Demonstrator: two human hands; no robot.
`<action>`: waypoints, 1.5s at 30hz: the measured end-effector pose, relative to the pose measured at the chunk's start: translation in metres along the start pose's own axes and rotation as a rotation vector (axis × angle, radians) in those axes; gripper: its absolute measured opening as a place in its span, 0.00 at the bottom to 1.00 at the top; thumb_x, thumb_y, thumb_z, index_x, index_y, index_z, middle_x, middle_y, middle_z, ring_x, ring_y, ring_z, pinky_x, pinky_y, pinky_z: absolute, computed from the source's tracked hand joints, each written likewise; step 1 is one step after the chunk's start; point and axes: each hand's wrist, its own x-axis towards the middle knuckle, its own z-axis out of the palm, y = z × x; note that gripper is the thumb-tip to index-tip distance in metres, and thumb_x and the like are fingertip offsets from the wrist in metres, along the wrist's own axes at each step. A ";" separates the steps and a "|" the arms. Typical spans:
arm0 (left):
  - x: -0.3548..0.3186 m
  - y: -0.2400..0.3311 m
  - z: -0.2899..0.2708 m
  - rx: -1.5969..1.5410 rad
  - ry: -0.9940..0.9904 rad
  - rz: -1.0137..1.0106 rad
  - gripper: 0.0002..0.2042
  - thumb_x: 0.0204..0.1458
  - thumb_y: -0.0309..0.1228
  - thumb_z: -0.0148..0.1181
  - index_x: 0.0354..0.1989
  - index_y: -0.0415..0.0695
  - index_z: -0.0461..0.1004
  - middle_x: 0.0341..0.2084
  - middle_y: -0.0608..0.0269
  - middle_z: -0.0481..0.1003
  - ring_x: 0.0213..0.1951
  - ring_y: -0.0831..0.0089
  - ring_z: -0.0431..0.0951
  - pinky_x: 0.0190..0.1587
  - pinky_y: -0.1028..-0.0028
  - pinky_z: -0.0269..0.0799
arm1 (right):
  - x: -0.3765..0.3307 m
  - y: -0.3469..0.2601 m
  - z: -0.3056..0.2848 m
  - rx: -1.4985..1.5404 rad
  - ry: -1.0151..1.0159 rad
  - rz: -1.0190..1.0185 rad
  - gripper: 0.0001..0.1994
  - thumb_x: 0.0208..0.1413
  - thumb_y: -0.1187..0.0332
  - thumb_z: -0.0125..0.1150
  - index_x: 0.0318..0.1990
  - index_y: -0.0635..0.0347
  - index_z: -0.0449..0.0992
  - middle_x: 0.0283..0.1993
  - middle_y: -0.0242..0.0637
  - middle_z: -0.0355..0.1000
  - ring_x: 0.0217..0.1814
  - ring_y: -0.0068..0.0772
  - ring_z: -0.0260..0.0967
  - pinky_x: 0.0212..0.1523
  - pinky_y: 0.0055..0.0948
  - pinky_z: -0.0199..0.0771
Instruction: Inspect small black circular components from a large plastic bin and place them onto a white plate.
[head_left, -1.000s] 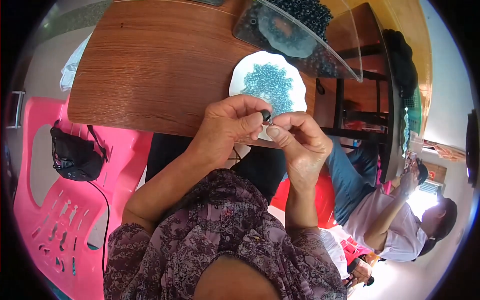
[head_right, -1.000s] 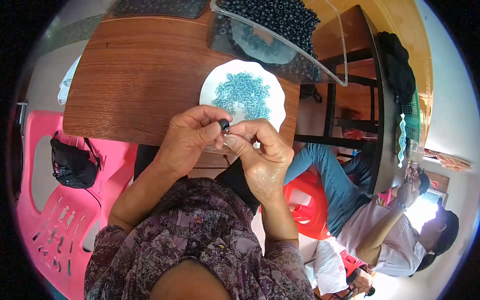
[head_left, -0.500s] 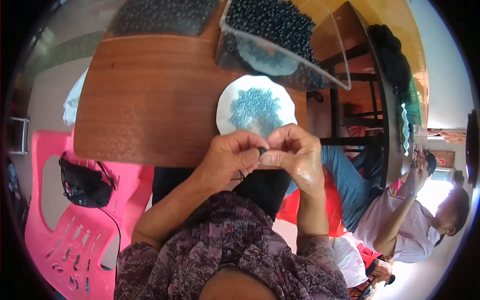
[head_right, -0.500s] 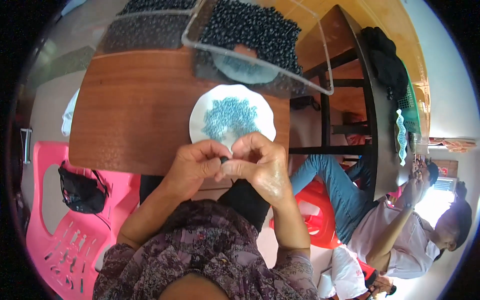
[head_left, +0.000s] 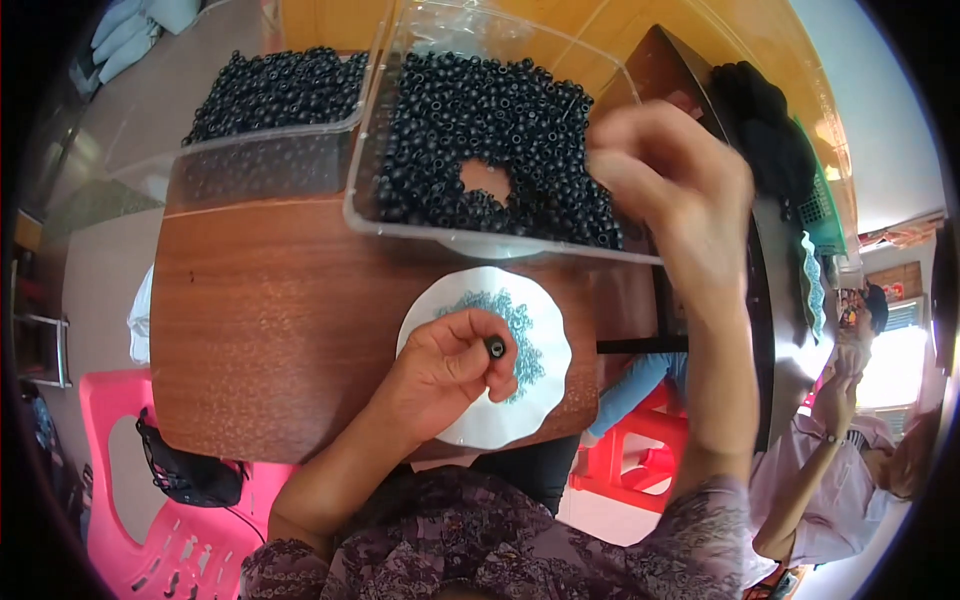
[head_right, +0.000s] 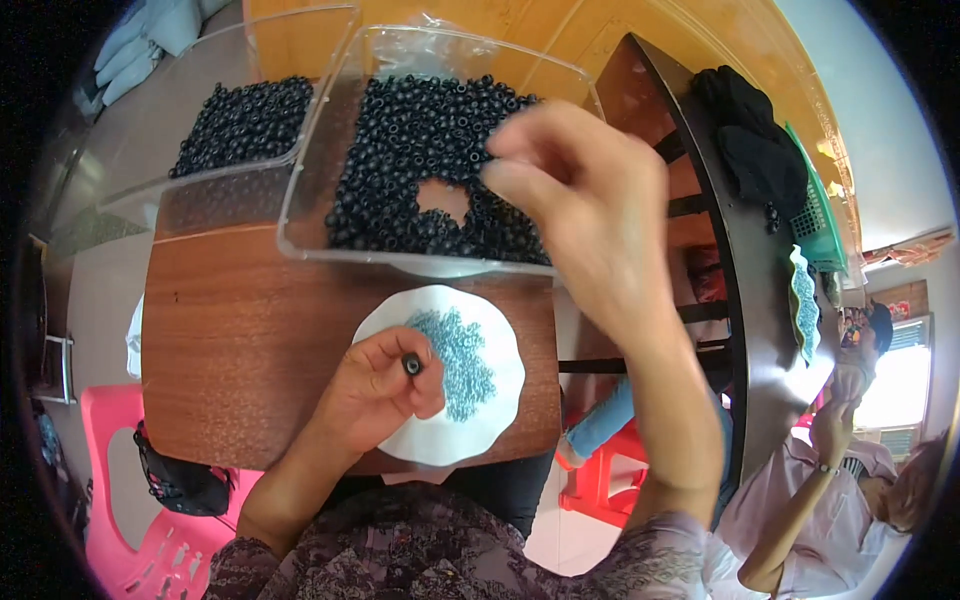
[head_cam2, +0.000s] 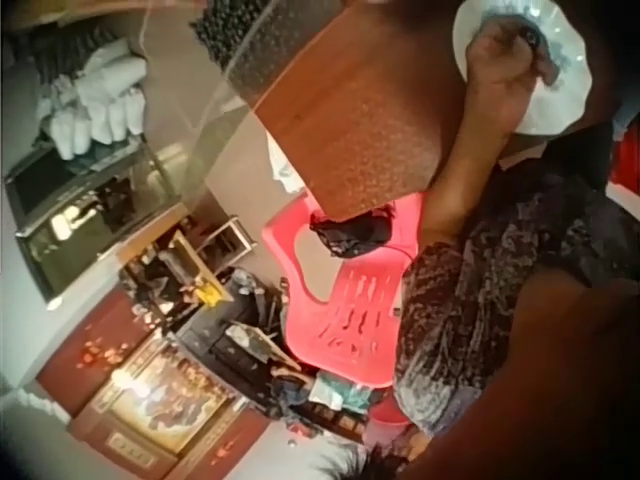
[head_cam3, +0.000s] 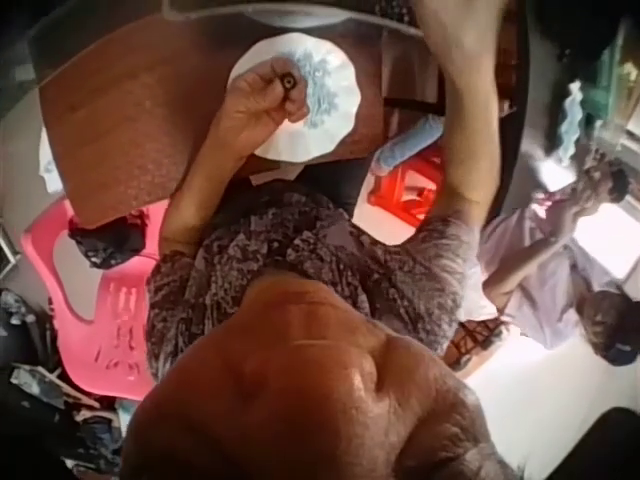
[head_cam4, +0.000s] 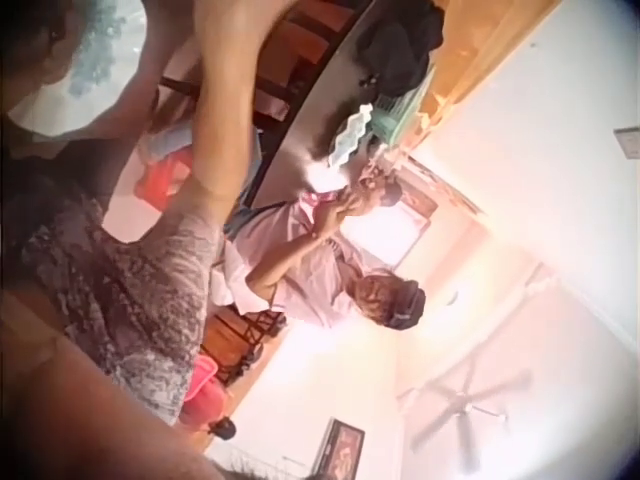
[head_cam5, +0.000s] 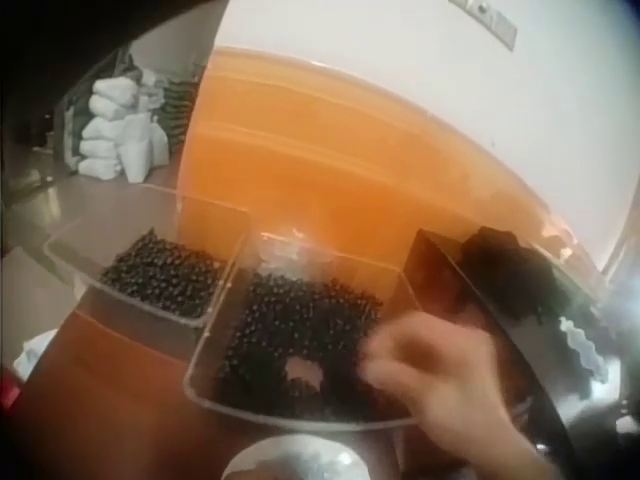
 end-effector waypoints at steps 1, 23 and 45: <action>-0.001 0.002 -0.004 -0.006 0.027 -0.018 0.10 0.51 0.28 0.56 0.38 0.36 0.68 0.27 0.58 0.71 0.27 0.72 0.68 0.33 0.71 0.64 | 0.024 0.016 0.013 0.011 -0.119 -0.036 0.05 0.44 0.78 0.58 0.31 0.66 0.73 0.26 0.29 0.70 0.26 0.16 0.64 0.27 0.17 0.64; -0.001 0.001 -0.013 0.143 0.136 -0.102 0.09 0.52 0.27 0.56 0.36 0.33 0.70 0.26 0.56 0.72 0.27 0.72 0.70 0.34 0.75 0.66 | 0.095 0.129 0.113 -0.561 -0.857 0.031 0.08 0.33 0.83 0.61 0.26 0.66 0.75 0.31 0.38 0.75 0.32 0.35 0.74 0.28 0.29 0.75; -0.006 -0.006 -0.010 0.194 0.092 0.103 0.08 0.53 0.26 0.53 0.39 0.36 0.70 0.27 0.59 0.71 0.27 0.73 0.70 0.33 0.74 0.66 | -0.033 -0.017 0.020 0.389 -0.202 0.119 0.08 0.48 0.73 0.62 0.35 0.66 0.75 0.26 0.34 0.73 0.26 0.17 0.66 0.28 0.16 0.64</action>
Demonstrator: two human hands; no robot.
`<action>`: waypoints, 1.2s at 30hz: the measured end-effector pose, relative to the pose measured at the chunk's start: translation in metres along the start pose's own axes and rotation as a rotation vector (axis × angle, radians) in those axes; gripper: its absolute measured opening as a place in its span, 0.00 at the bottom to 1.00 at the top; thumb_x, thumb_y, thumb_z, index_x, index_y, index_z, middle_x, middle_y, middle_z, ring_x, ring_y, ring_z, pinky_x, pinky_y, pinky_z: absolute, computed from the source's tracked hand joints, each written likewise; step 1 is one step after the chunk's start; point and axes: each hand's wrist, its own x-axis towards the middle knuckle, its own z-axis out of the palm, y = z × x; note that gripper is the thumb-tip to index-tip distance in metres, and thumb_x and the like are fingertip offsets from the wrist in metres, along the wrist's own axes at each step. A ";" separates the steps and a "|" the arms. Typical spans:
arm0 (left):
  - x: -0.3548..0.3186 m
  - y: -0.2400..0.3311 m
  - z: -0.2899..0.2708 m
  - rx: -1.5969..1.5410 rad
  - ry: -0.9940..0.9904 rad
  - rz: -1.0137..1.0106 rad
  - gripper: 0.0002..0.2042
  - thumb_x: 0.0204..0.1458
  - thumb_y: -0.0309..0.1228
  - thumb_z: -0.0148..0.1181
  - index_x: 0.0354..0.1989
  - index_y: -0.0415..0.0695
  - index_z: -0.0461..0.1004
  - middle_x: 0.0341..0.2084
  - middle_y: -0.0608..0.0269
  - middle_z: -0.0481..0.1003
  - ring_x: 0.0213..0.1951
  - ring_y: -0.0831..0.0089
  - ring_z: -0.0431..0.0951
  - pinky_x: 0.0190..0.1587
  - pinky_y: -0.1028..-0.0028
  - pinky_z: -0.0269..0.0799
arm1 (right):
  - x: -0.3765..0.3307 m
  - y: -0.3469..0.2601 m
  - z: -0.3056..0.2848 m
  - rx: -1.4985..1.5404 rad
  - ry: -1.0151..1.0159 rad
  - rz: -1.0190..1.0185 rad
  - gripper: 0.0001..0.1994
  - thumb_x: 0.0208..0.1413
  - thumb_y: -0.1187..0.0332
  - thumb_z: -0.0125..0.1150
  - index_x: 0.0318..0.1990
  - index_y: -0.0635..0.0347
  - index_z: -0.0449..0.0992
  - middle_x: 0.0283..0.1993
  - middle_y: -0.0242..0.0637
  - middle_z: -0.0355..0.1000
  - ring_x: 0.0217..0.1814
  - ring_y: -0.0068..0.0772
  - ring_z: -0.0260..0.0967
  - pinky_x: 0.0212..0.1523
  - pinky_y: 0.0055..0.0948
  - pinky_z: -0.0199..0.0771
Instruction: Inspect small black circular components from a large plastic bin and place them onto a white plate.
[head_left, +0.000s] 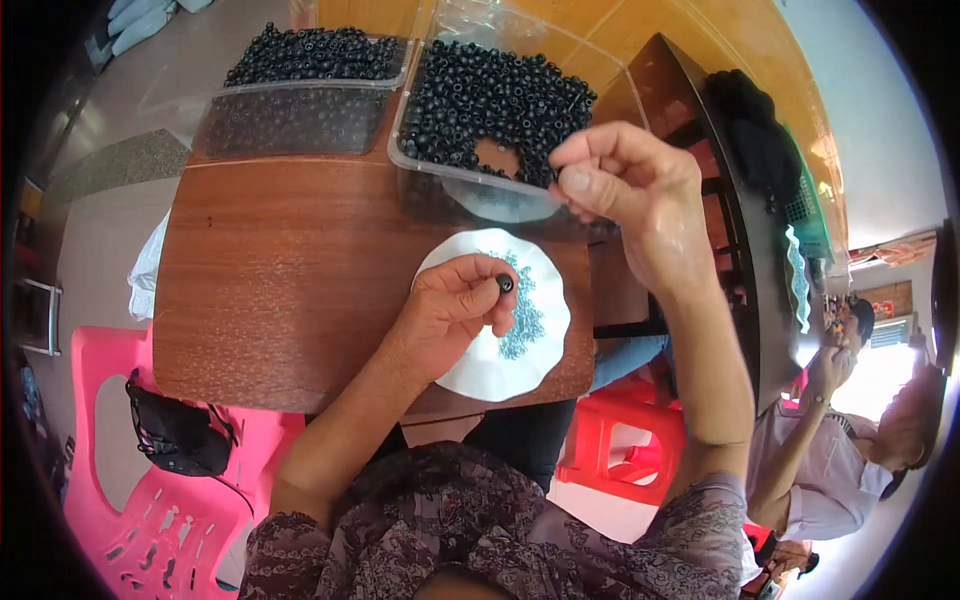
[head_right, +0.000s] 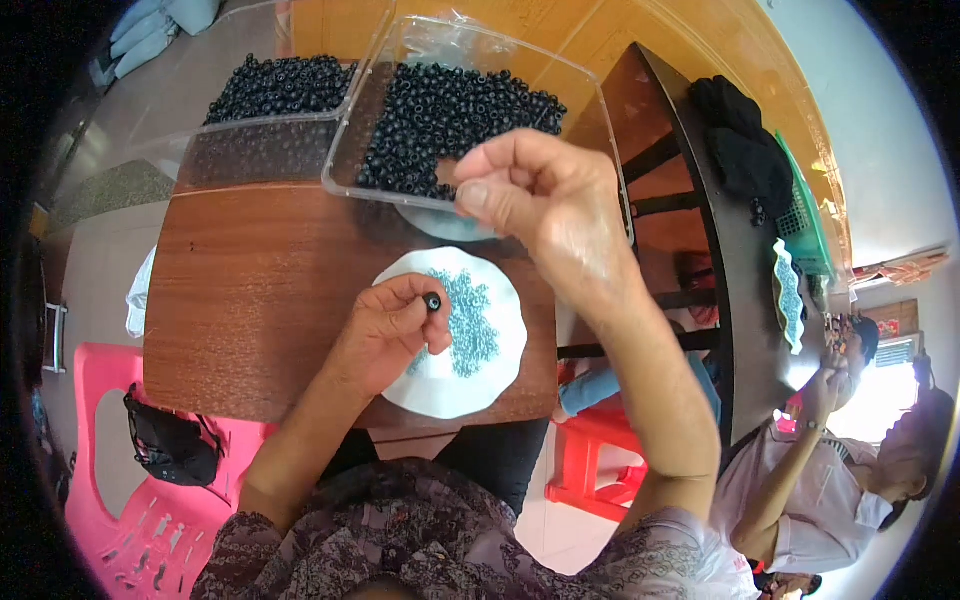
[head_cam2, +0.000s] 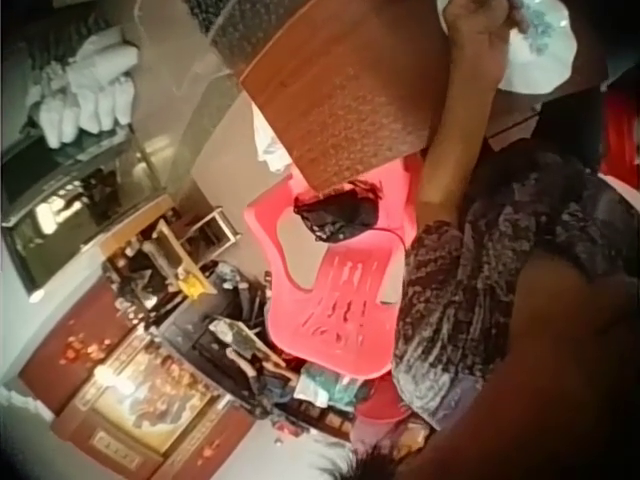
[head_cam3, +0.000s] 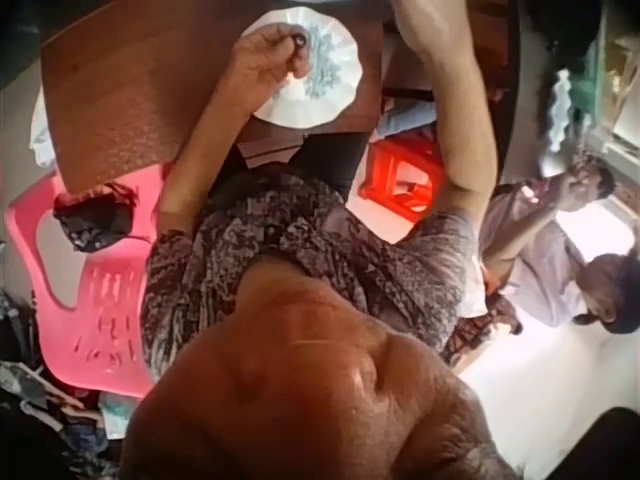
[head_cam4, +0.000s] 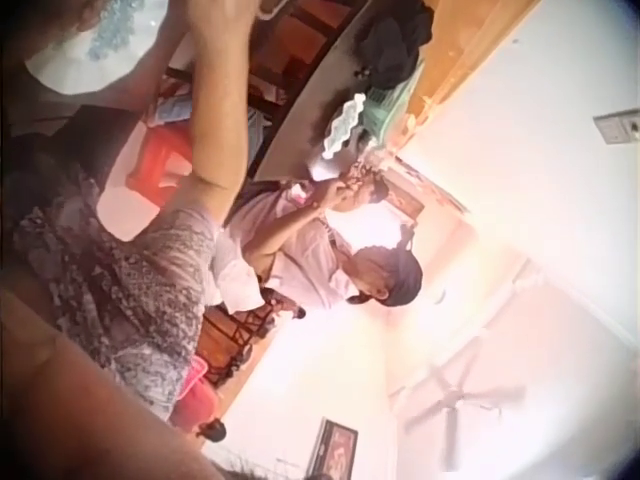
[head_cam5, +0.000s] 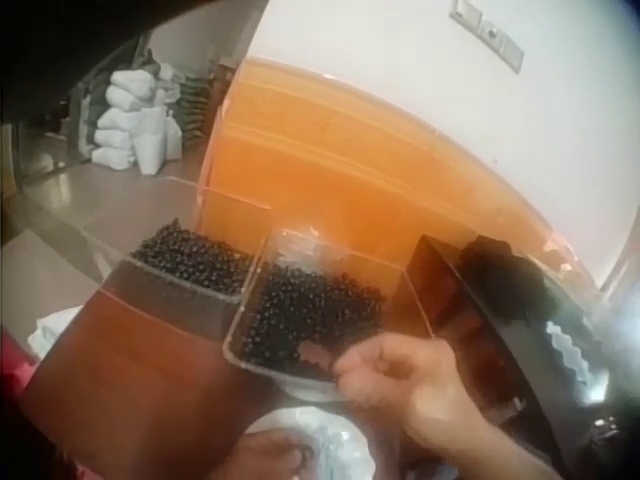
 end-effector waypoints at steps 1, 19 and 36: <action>-0.004 0.000 0.004 -0.035 -0.011 0.029 0.09 0.53 0.26 0.54 0.39 0.35 0.70 0.28 0.59 0.71 0.27 0.72 0.71 0.32 0.74 0.67 | -0.012 -0.002 0.004 0.078 -0.011 0.031 0.07 0.49 0.74 0.61 0.35 0.66 0.74 0.26 0.35 0.73 0.26 0.17 0.66 0.28 0.16 0.65; -0.054 -0.026 0.030 -0.044 0.136 0.027 0.08 0.53 0.23 0.53 0.40 0.34 0.71 0.30 0.58 0.73 0.29 0.76 0.72 0.32 0.79 0.68 | -0.124 0.060 0.035 0.381 0.129 0.199 0.07 0.43 0.78 0.65 0.32 0.68 0.75 0.29 0.35 0.73 0.29 0.20 0.69 0.34 0.17 0.69; -0.059 -0.037 0.034 0.105 0.234 0.104 0.07 0.50 0.23 0.57 0.36 0.36 0.72 0.27 0.62 0.74 0.25 0.81 0.68 0.29 0.83 0.65 | -0.128 0.082 0.041 0.564 0.079 0.263 0.09 0.41 0.78 0.66 0.30 0.67 0.73 0.28 0.37 0.71 0.28 0.25 0.69 0.32 0.20 0.69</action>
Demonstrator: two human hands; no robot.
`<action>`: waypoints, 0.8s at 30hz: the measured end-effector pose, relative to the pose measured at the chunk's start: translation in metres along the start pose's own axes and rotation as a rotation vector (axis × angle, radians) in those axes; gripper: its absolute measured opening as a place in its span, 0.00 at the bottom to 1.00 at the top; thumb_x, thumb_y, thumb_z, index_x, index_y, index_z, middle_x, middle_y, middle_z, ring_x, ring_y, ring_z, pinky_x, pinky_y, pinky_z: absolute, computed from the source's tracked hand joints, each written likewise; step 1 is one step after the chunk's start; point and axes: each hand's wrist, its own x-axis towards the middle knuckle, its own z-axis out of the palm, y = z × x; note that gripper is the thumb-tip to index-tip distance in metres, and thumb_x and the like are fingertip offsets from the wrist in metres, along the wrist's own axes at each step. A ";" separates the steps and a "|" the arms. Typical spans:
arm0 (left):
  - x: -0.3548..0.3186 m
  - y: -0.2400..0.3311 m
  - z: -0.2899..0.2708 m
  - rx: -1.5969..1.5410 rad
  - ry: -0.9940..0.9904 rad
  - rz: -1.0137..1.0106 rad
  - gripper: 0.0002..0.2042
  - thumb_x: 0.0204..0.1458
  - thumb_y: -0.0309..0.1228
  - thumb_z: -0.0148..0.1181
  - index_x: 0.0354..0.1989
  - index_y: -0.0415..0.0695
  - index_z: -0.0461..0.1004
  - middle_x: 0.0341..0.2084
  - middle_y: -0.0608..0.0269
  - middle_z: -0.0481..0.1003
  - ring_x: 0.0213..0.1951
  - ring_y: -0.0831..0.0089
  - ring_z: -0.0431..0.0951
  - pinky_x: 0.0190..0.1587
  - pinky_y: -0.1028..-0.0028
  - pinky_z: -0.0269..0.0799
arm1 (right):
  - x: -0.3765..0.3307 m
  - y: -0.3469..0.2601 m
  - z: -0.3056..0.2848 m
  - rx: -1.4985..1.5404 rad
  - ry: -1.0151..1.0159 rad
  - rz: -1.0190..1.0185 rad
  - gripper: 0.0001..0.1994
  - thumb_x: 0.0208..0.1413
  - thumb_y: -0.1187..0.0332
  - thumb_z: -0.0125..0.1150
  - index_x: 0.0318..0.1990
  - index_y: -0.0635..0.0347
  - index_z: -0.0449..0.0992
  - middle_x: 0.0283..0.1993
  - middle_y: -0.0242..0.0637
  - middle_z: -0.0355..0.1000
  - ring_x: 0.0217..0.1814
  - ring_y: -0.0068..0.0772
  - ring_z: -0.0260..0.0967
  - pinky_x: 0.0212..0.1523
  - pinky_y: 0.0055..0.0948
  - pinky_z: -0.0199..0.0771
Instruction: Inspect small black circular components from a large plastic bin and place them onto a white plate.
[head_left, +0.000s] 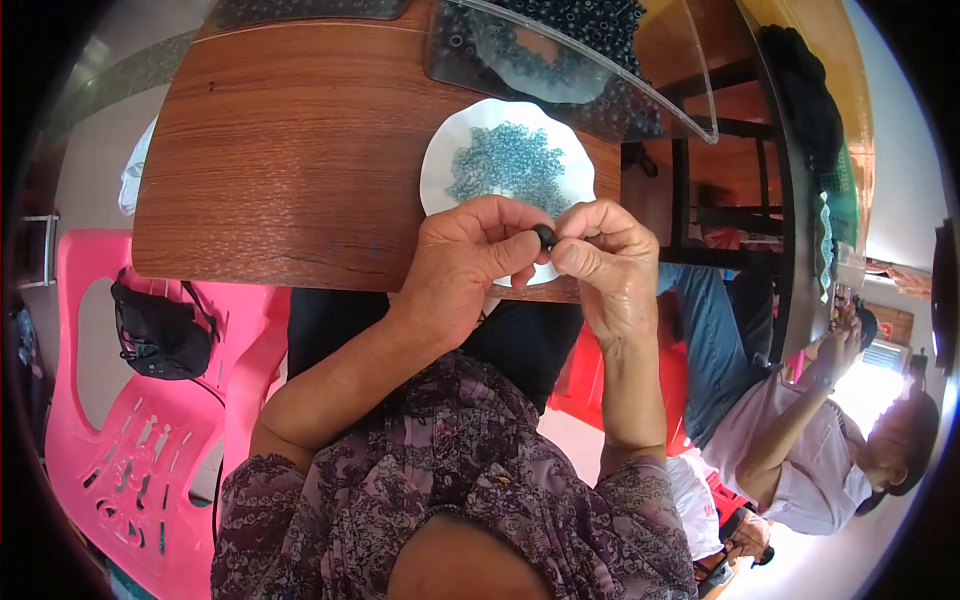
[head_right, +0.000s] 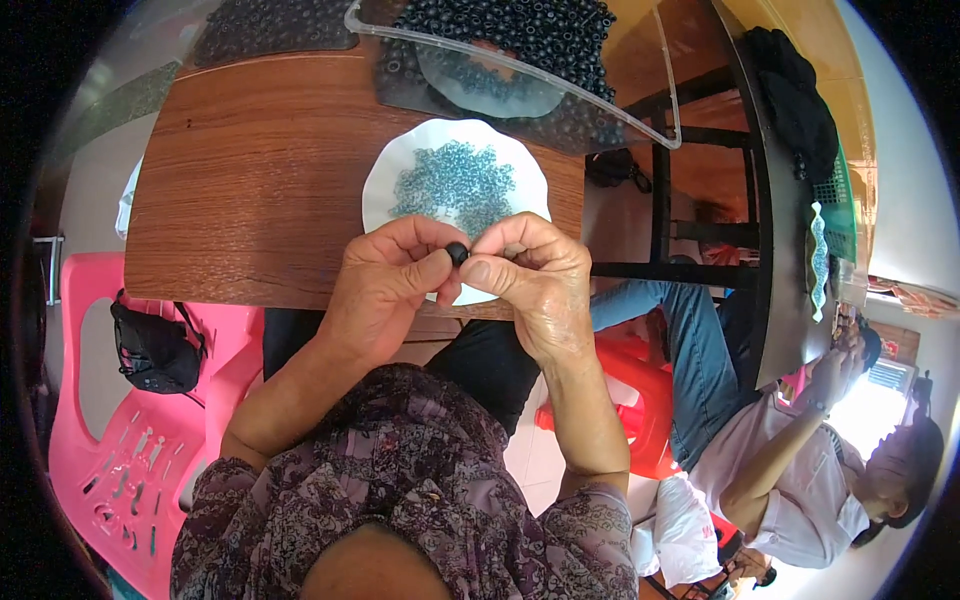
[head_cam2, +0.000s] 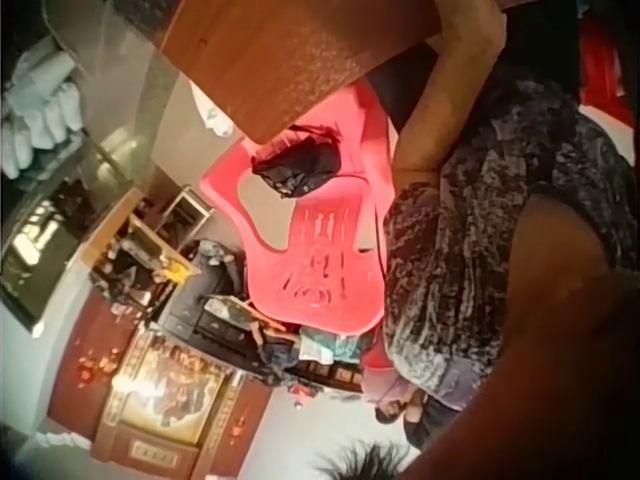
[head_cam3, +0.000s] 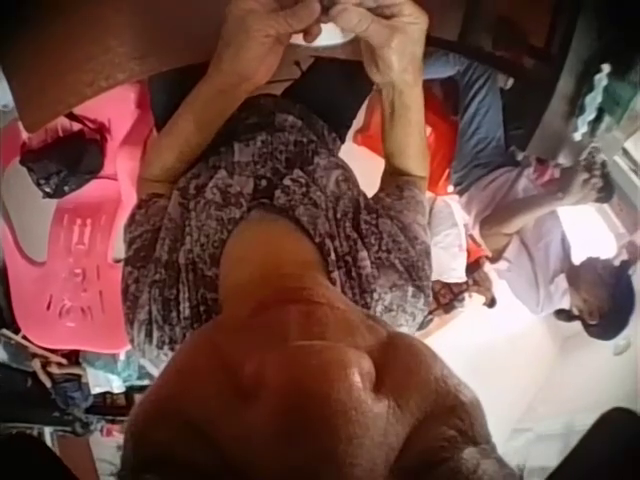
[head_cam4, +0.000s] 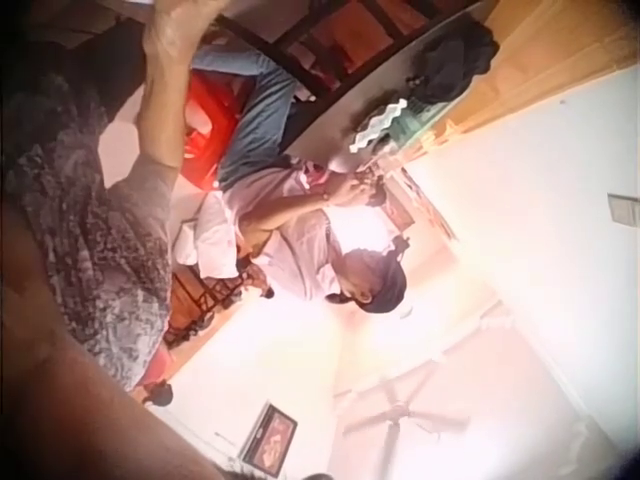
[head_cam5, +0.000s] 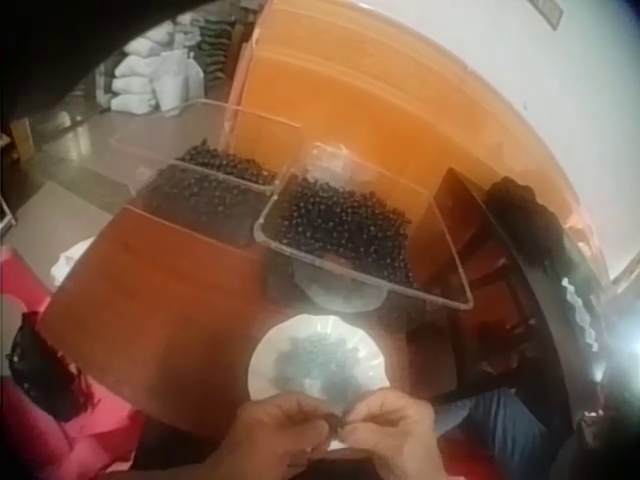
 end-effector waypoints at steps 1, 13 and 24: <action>0.000 -0.001 0.000 0.000 0.000 0.001 0.07 0.50 0.23 0.57 0.36 0.36 0.72 0.26 0.63 0.74 0.24 0.81 0.68 0.28 0.84 0.65 | 0.000 0.000 -0.001 -0.001 -0.002 0.002 0.09 0.41 0.78 0.66 0.30 0.67 0.73 0.28 0.37 0.71 0.28 0.25 0.69 0.32 0.20 0.69; 0.002 -0.007 -0.005 0.044 0.017 -0.030 0.07 0.50 0.24 0.57 0.36 0.35 0.72 0.24 0.64 0.73 0.22 0.82 0.67 0.26 0.84 0.65 | 0.000 0.005 -0.004 0.139 0.079 0.208 0.07 0.45 0.74 0.64 0.29 0.68 0.73 0.26 0.39 0.72 0.23 0.25 0.66 0.26 0.18 0.65; 0.003 -0.004 -0.004 0.006 0.032 -0.099 0.07 0.51 0.24 0.56 0.36 0.34 0.72 0.24 0.63 0.73 0.21 0.80 0.68 0.24 0.83 0.65 | 0.000 0.006 -0.007 0.012 0.031 0.123 0.09 0.45 0.73 0.64 0.32 0.68 0.72 0.27 0.38 0.72 0.24 0.23 0.65 0.29 0.18 0.64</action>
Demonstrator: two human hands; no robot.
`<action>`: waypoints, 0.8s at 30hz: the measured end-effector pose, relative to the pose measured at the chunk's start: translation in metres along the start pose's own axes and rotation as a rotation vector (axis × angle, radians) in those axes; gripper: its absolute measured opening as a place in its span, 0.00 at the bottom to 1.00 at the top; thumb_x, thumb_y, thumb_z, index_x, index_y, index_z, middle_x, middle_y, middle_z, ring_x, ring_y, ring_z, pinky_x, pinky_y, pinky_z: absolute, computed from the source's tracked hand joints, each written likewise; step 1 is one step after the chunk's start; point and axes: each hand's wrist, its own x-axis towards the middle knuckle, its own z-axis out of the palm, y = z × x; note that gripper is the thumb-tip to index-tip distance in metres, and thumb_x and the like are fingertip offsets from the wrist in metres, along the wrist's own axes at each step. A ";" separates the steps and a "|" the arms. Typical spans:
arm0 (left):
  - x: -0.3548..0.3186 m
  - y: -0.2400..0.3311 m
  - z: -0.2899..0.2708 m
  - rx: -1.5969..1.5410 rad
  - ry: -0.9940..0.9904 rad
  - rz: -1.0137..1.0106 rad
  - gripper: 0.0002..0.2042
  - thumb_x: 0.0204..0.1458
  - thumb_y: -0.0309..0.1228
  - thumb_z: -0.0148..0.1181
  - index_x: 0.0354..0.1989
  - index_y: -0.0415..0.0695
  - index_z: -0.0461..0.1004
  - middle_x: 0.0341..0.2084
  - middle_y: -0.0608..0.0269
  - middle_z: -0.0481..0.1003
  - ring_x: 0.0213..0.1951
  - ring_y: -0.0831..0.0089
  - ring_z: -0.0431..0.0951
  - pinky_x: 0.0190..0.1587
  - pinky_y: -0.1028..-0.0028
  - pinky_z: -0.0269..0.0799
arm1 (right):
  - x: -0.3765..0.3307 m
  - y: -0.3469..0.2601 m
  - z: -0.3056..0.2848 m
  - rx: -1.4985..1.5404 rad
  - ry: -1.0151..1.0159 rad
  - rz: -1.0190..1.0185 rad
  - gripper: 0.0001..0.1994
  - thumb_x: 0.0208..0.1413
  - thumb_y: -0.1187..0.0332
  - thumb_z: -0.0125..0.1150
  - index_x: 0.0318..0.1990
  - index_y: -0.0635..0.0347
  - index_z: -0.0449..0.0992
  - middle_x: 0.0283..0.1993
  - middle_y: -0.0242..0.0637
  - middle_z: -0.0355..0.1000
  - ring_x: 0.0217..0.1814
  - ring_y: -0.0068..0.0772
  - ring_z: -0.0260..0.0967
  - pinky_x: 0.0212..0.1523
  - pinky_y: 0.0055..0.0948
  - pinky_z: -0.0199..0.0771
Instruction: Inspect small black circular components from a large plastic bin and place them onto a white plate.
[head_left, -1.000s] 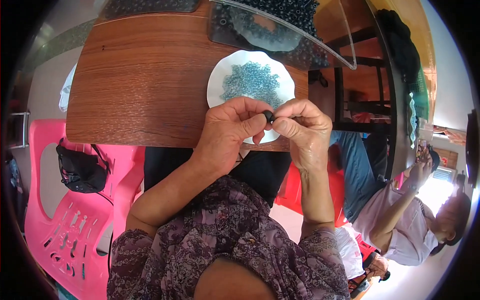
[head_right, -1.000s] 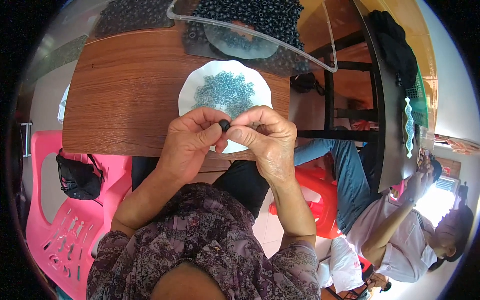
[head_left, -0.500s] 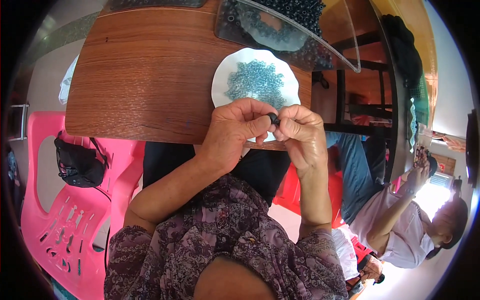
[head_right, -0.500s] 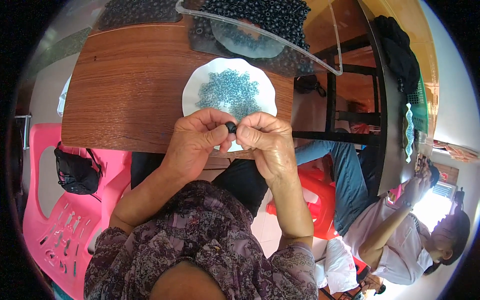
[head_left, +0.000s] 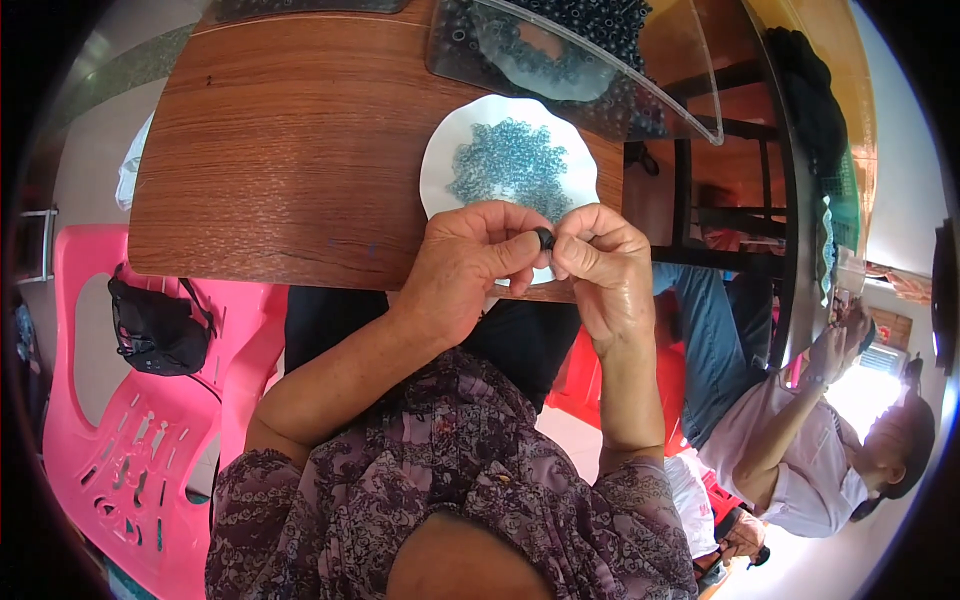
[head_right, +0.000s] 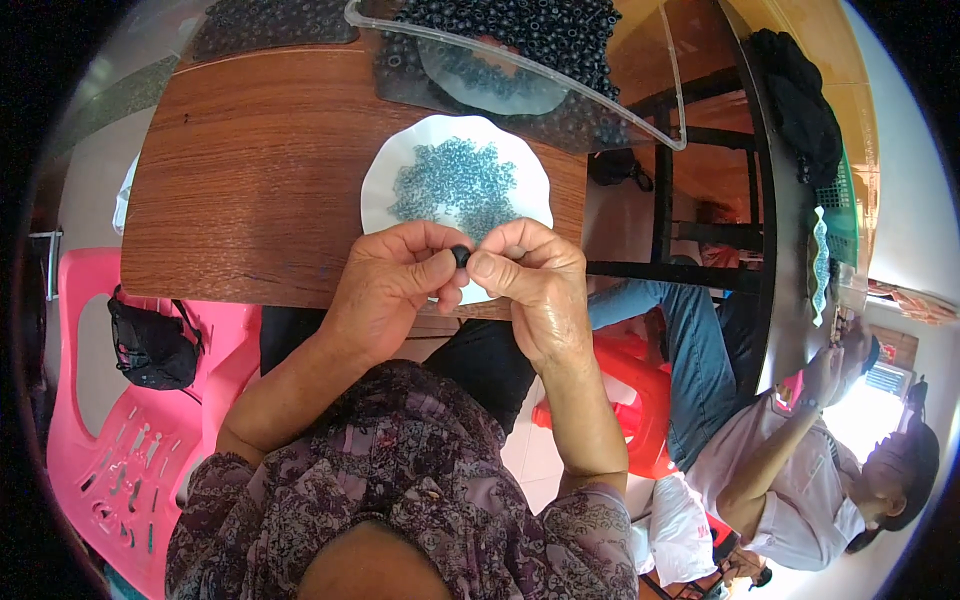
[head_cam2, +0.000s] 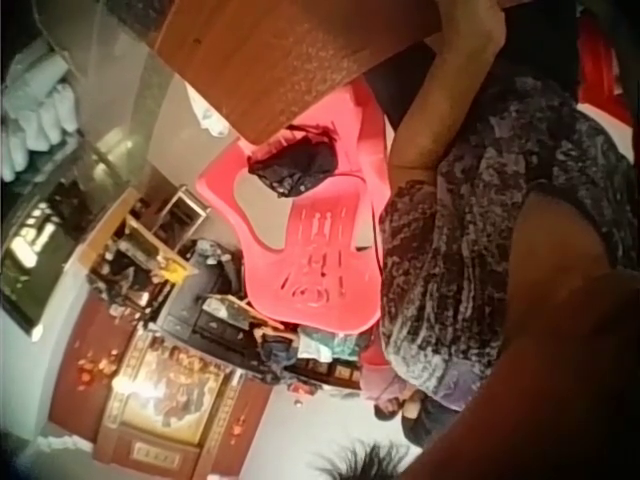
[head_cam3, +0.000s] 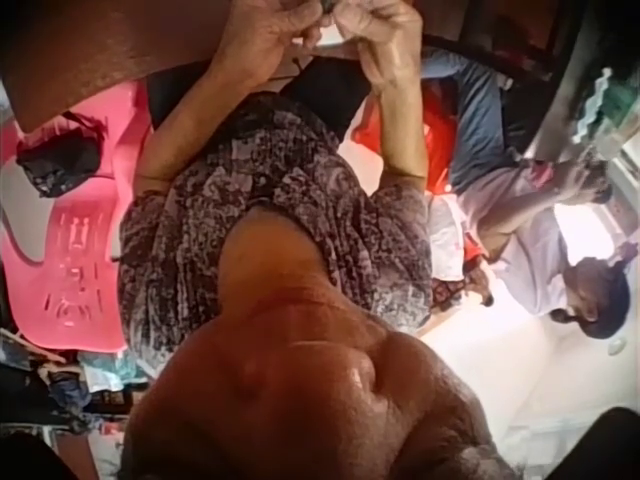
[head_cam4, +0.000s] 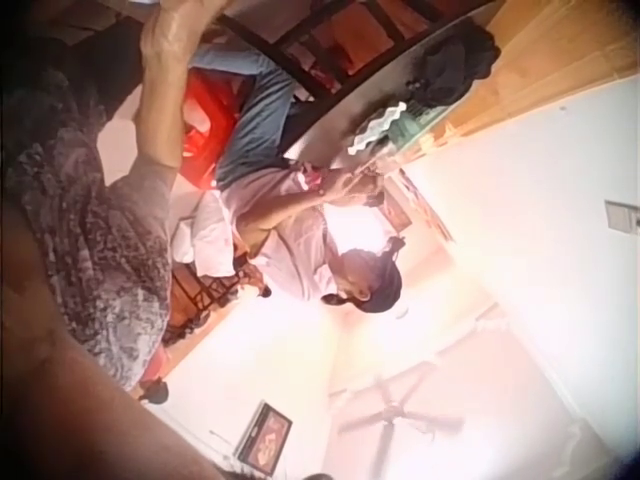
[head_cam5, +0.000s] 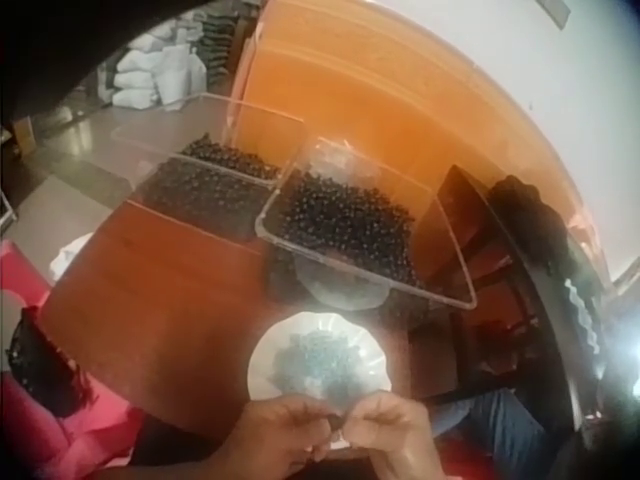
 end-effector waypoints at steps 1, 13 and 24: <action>0.000 0.001 0.000 0.003 0.006 -0.024 0.07 0.51 0.24 0.56 0.36 0.34 0.72 0.24 0.63 0.73 0.21 0.80 0.68 0.24 0.83 0.65 | 0.000 -0.001 0.002 0.001 0.001 0.000 0.09 0.45 0.73 0.64 0.32 0.68 0.72 0.27 0.38 0.72 0.24 0.23 0.65 0.29 0.18 0.64; -0.007 0.005 0.001 0.012 -0.040 -0.077 0.07 0.51 0.23 0.56 0.35 0.32 0.71 0.24 0.59 0.73 0.21 0.75 0.72 0.24 0.76 0.71 | -0.007 -0.008 0.006 0.101 -0.162 0.126 0.17 0.45 0.69 0.65 0.42 0.69 0.73 0.31 0.36 0.70 0.28 0.23 0.65 0.31 0.22 0.69; -0.013 -0.002 -0.001 0.088 -0.006 -0.090 0.07 0.51 0.23 0.56 0.35 0.31 0.71 0.24 0.56 0.73 0.22 0.75 0.72 0.24 0.77 0.71 | -0.010 0.012 0.010 0.049 -0.118 -0.100 0.03 0.48 0.83 0.55 0.32 0.71 0.72 0.25 0.39 0.68 0.22 0.33 0.70 0.22 0.30 0.75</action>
